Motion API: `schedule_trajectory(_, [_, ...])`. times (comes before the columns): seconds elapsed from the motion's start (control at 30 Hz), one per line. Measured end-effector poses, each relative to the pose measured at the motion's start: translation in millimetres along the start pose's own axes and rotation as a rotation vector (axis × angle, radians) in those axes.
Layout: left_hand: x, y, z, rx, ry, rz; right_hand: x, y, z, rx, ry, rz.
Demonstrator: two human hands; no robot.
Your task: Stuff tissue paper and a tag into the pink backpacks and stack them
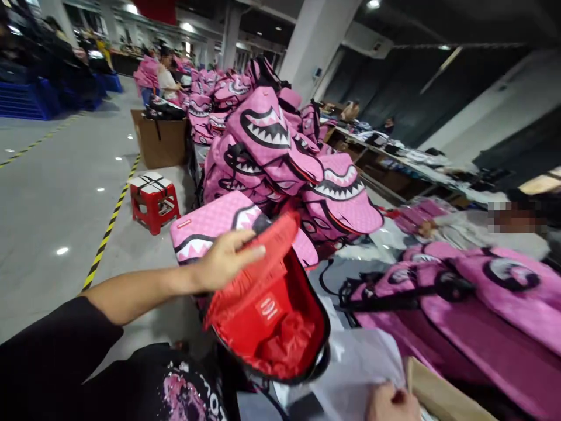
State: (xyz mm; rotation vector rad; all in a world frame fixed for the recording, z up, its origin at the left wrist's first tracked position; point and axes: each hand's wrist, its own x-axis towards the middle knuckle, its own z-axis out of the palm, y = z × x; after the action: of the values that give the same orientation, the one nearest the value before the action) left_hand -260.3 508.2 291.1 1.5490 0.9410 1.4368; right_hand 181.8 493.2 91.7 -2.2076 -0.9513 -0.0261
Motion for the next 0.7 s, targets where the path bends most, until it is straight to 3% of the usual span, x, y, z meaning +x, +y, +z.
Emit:
schedule_trajectory(0.1, [30.3,0.9,-14.9,-0.076,0.068,0.064,-7.2,-47.3,-29.7,0.068,0.097,-0.025])
schedule_trajectory(0.2, [49.6,-0.2,-17.9,-0.099,0.113,0.135,-16.3,-102.3,-56.0,0.23,0.108,-0.171])
schedule_trajectory(0.4, [46.3,-20.6,-19.6,-0.108,0.238,0.135,-37.2,-229.3,-99.6,0.352,0.106,-0.523])
schedule_trajectory(0.5, [43.6,-31.0,-21.7,-0.14,0.234,0.113,-34.9,-280.1,-111.5,0.364,0.323,-0.656])
schedule_trajectory(0.57, [43.0,-36.1,-21.7,-0.183,0.186,0.099,-25.4,-298.9,-111.4,0.36,0.398,-0.649])
schedule_trajectory(0.6, [42.9,-38.4,-21.5,-0.207,0.153,0.091,-17.1,-302.2,-109.3,0.326,0.326,-0.602])
schedule_trajectory(0.7, [42.6,-44.3,-21.8,-0.245,0.071,0.059,25.6,-286.6,-102.4,0.12,-0.073,-0.324])
